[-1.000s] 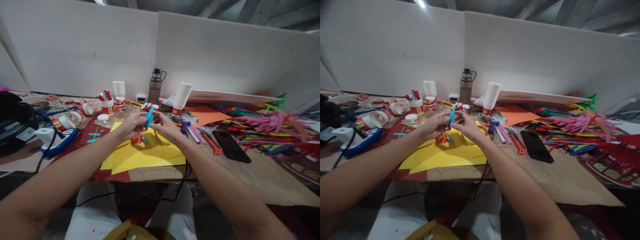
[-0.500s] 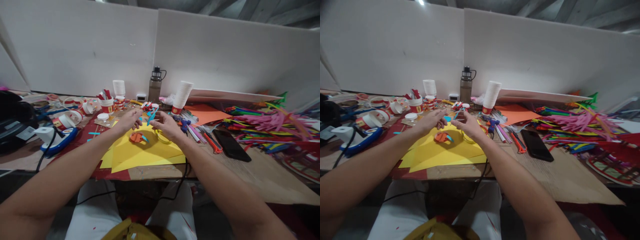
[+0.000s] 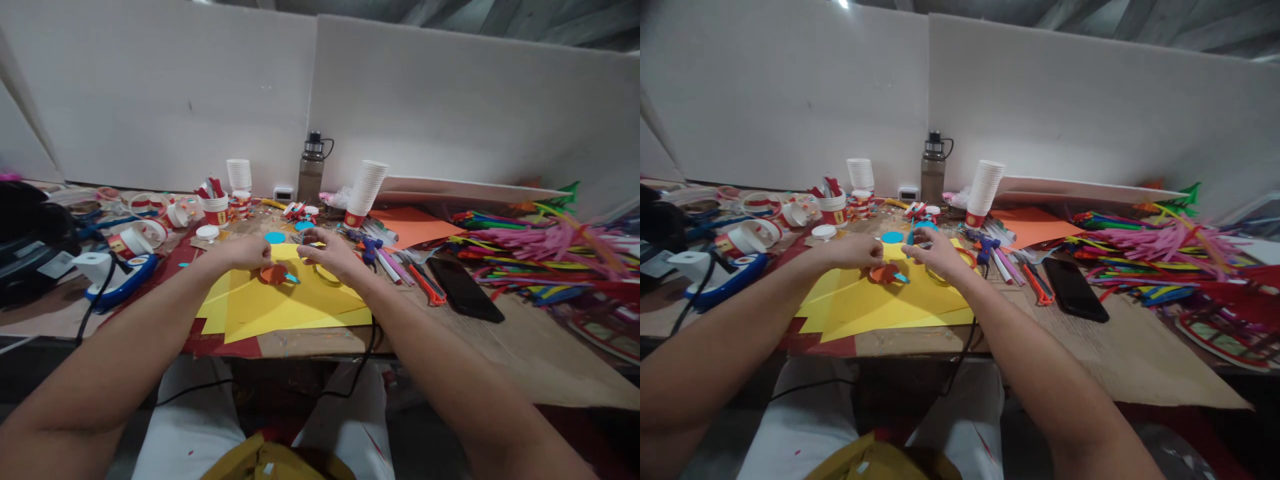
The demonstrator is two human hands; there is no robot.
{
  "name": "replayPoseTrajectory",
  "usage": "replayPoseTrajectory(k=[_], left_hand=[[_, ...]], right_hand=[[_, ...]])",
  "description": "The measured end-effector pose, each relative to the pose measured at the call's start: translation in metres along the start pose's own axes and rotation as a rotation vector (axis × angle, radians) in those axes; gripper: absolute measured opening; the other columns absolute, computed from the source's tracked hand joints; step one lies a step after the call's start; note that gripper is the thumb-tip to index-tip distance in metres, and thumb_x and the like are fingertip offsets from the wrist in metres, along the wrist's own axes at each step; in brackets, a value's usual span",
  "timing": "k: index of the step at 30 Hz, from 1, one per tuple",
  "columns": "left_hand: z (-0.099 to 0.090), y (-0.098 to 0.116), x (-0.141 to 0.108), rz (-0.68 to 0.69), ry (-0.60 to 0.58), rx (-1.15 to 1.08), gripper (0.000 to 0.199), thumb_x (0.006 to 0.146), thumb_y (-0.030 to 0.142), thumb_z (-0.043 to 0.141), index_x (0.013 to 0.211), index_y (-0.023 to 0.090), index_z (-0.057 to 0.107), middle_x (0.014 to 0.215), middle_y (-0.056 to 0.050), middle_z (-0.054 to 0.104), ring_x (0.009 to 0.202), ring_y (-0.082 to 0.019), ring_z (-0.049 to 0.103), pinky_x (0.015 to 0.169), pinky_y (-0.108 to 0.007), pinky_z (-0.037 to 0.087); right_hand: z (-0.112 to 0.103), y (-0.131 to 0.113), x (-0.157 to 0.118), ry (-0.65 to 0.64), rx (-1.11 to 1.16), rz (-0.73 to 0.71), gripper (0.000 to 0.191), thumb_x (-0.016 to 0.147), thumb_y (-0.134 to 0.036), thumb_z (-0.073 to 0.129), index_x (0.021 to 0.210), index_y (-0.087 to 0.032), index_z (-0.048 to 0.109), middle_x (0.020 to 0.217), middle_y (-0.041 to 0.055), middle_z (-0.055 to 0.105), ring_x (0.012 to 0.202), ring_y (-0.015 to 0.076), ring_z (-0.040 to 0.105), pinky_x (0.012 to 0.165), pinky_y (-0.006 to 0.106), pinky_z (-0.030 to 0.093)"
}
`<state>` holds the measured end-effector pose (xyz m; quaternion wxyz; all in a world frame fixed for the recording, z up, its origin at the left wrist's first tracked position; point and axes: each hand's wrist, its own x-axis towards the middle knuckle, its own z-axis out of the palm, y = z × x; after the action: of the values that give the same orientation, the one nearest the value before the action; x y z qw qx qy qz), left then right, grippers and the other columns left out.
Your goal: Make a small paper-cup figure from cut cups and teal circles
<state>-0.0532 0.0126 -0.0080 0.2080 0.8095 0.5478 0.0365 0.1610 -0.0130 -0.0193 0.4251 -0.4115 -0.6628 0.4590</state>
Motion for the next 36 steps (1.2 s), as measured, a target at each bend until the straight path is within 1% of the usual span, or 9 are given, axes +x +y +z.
replayPoseTrajectory(k=[3, 6, 11, 13, 18, 22, 28, 32, 36], left_hand=[[0.002, 0.002, 0.001, 0.0, 0.132, -0.001, 0.02, 0.069, 0.035, 0.064, 0.056, 0.021, 0.063, 0.054, -0.003, 0.064, 0.049, -0.015, 0.051, 0.049, -0.026, 0.026], [0.004, 0.005, 0.003, -0.015, 0.28, -0.046, 0.017, 0.068, 0.033, 0.064, 0.059, 0.02, 0.059, 0.056, -0.003, 0.062, 0.051, -0.015, 0.052, 0.049, -0.026, 0.027], [0.008, 0.016, 0.002, -0.017, 0.387, -0.183, 0.011, 0.069, 0.023, 0.064, 0.066, 0.019, 0.054, 0.058, -0.002, 0.06, 0.056, -0.015, 0.055, 0.052, -0.024, 0.033], [0.011, 0.019, 0.002, -0.01, 0.443, -0.289, 0.011, 0.07, 0.02, 0.065, 0.072, 0.019, 0.054, 0.063, -0.001, 0.061, 0.055, -0.014, 0.056, 0.051, -0.023, 0.036], [0.018, 0.021, 0.005, 0.023, 0.537, -0.568, 0.02, 0.07, 0.017, 0.068, 0.087, 0.017, 0.058, 0.072, -0.002, 0.061, 0.056, -0.013, 0.059, 0.045, -0.022, 0.043], [0.019, 0.023, 0.005, 0.044, 0.492, -0.809, 0.02, 0.072, 0.024, 0.072, 0.086, 0.013, 0.062, 0.075, -0.004, 0.064, 0.061, -0.014, 0.061, 0.05, -0.025, 0.052], [0.02, 0.021, 0.006, 0.119, 0.266, -1.182, 0.03, 0.071, 0.034, 0.077, 0.083, 0.013, 0.059, 0.078, -0.004, 0.064, 0.071, -0.013, 0.063, 0.061, -0.028, 0.057], [0.025, 0.017, 0.01, 0.15, 0.183, -1.28, 0.027, 0.071, 0.027, 0.076, 0.083, 0.014, 0.055, 0.081, -0.003, 0.064, 0.076, -0.014, 0.065, 0.066, -0.03, 0.058], [0.027, 0.016, 0.011, 0.195, 0.122, -1.342, 0.029, 0.071, 0.025, 0.077, 0.084, 0.015, 0.052, 0.078, -0.002, 0.063, 0.071, -0.013, 0.063, 0.064, -0.03, 0.058]], right_hand=[[-0.002, 0.003, 0.002, 0.044, -0.077, -0.063, 0.04, 0.07, -0.034, 0.075, 0.102, -0.018, 0.06, 0.1, 0.0056, 0.064, 0.079, 0.0134, 0.062, 0.065, 0.027, 0.055], [-0.004, 0.007, 0.004, 0.097, -0.13, -0.111, 0.047, 0.068, -0.04, 0.077, 0.106, -0.017, 0.06, 0.097, 0.0046, 0.065, 0.077, 0.0134, 0.061, 0.067, 0.028, 0.053], [-0.006, 0.01, 0.004, 0.129, -0.132, -0.104, 0.048, 0.071, -0.044, 0.075, 0.109, -0.018, 0.06, 0.096, 0.0054, 0.065, 0.076, 0.0137, 0.061, 0.066, 0.029, 0.053], [-0.006, 0.01, 0.004, 0.131, -0.128, -0.097, 0.047, 0.071, -0.044, 0.074, 0.108, -0.018, 0.061, 0.097, 0.0061, 0.065, 0.078, 0.0142, 0.061, 0.065, 0.028, 0.053], [-0.002, 0.007, 0.003, 0.139, -0.112, -0.086, 0.045, 0.071, -0.044, 0.075, 0.106, -0.018, 0.061, 0.097, 0.0061, 0.066, 0.075, 0.0136, 0.062, 0.061, 0.026, 0.051], [0.002, 0.003, 0.001, 0.118, -0.077, -0.098, 0.041, 0.071, -0.04, 0.075, 0.103, -0.018, 0.062, 0.097, 0.0059, 0.067, 0.073, 0.013, 0.063, 0.061, 0.026, 0.053], [0.001, -0.001, -0.002, 0.122, -0.045, -0.099, 0.04, 0.073, -0.039, 0.074, 0.104, -0.016, 0.061, 0.095, 0.0069, 0.068, 0.073, 0.0139, 0.065, 0.064, 0.028, 0.055], [0.0, -0.004, -0.003, 0.131, -0.044, -0.109, 0.042, 0.072, -0.035, 0.074, 0.108, -0.016, 0.06, 0.098, 0.0072, 0.07, 0.076, 0.0147, 0.067, 0.07, 0.03, 0.056], [0.001, -0.005, -0.003, 0.135, -0.068, -0.142, 0.042, 0.069, -0.032, 0.077, 0.106, -0.017, 0.063, 0.099, 0.007, 0.071, 0.085, 0.0171, 0.068, 0.078, 0.033, 0.056]])
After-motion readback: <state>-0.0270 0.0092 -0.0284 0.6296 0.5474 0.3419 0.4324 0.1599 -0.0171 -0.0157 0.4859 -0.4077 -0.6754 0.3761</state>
